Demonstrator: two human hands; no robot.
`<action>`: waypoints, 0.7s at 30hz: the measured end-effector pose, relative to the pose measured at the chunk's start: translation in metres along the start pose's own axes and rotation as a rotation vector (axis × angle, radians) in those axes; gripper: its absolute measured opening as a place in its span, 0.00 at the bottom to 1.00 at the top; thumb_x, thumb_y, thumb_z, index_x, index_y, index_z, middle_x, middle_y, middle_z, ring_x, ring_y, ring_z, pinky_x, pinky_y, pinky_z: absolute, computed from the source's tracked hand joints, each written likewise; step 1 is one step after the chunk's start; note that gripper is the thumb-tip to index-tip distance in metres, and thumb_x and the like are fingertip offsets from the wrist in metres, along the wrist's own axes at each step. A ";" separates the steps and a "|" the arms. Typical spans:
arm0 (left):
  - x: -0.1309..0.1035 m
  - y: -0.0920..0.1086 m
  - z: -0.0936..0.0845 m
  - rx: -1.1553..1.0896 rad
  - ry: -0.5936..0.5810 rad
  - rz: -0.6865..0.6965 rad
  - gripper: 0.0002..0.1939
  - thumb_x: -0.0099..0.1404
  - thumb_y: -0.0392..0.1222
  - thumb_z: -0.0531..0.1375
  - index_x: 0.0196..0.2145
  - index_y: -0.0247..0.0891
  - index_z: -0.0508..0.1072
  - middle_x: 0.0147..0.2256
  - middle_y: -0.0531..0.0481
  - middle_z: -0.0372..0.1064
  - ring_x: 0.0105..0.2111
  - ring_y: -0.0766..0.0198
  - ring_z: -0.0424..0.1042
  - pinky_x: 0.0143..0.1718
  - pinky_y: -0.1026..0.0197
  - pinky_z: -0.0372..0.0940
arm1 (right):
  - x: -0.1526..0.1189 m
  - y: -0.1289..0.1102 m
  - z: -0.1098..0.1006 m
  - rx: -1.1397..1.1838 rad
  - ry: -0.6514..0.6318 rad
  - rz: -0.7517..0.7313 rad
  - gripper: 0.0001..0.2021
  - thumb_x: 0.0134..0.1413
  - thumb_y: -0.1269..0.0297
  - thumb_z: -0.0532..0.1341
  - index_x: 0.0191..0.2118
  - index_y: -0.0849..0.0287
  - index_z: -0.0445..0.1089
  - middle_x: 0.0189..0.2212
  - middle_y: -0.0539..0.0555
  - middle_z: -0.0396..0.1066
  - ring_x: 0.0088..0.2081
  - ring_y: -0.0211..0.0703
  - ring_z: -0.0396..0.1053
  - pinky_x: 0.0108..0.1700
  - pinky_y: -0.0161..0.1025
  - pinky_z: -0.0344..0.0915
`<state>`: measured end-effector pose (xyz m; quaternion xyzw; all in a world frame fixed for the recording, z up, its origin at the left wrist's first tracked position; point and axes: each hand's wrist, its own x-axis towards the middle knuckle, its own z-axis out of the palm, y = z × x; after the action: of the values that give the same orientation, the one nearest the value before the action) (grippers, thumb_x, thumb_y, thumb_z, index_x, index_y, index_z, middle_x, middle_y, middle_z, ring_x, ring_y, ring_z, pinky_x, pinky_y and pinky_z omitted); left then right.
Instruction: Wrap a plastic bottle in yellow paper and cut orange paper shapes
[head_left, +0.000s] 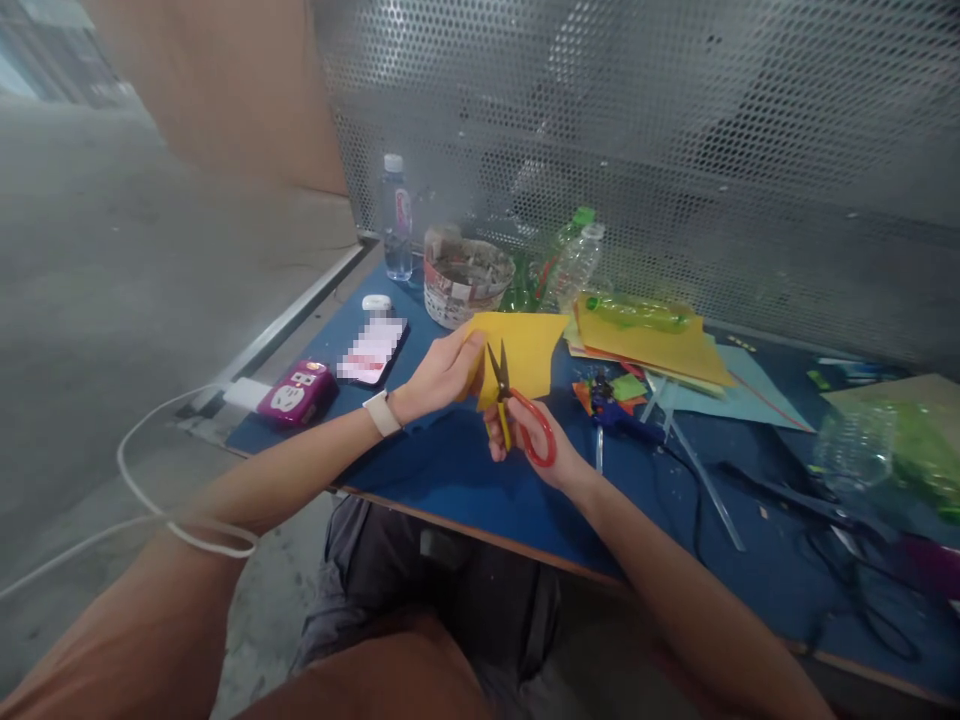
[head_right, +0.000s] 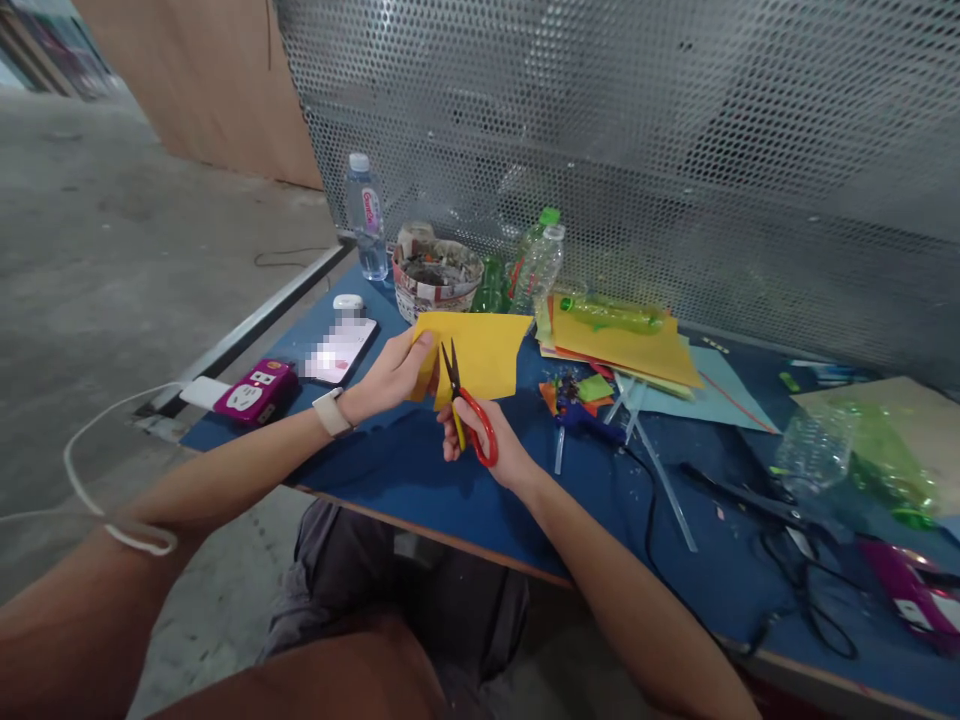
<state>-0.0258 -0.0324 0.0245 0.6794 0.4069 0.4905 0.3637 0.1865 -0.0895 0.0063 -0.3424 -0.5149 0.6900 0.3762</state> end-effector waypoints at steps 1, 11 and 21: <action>0.000 0.000 -0.001 0.049 0.006 0.032 0.26 0.88 0.64 0.51 0.52 0.39 0.76 0.37 0.46 0.82 0.35 0.57 0.79 0.40 0.57 0.74 | -0.001 -0.001 0.000 0.002 0.000 0.006 0.34 0.59 0.26 0.76 0.34 0.58 0.74 0.29 0.49 0.73 0.24 0.40 0.76 0.28 0.36 0.69; 0.001 -0.002 -0.005 0.227 0.024 0.082 0.22 0.88 0.56 0.49 0.56 0.39 0.76 0.38 0.47 0.81 0.34 0.57 0.76 0.41 0.54 0.69 | -0.005 -0.006 0.003 -0.010 -0.010 0.064 0.35 0.58 0.26 0.76 0.36 0.60 0.77 0.28 0.49 0.72 0.23 0.40 0.76 0.28 0.36 0.70; 0.001 0.000 -0.004 0.073 0.065 0.050 0.21 0.88 0.56 0.51 0.41 0.40 0.72 0.36 0.49 0.75 0.35 0.60 0.69 0.41 0.55 0.67 | -0.007 -0.011 0.000 -0.035 -0.075 0.067 0.34 0.61 0.26 0.74 0.36 0.58 0.75 0.28 0.50 0.73 0.25 0.41 0.77 0.30 0.37 0.70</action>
<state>-0.0291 -0.0314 0.0257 0.6859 0.4191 0.5059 0.3130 0.1921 -0.0936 0.0170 -0.3399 -0.5287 0.7055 0.3274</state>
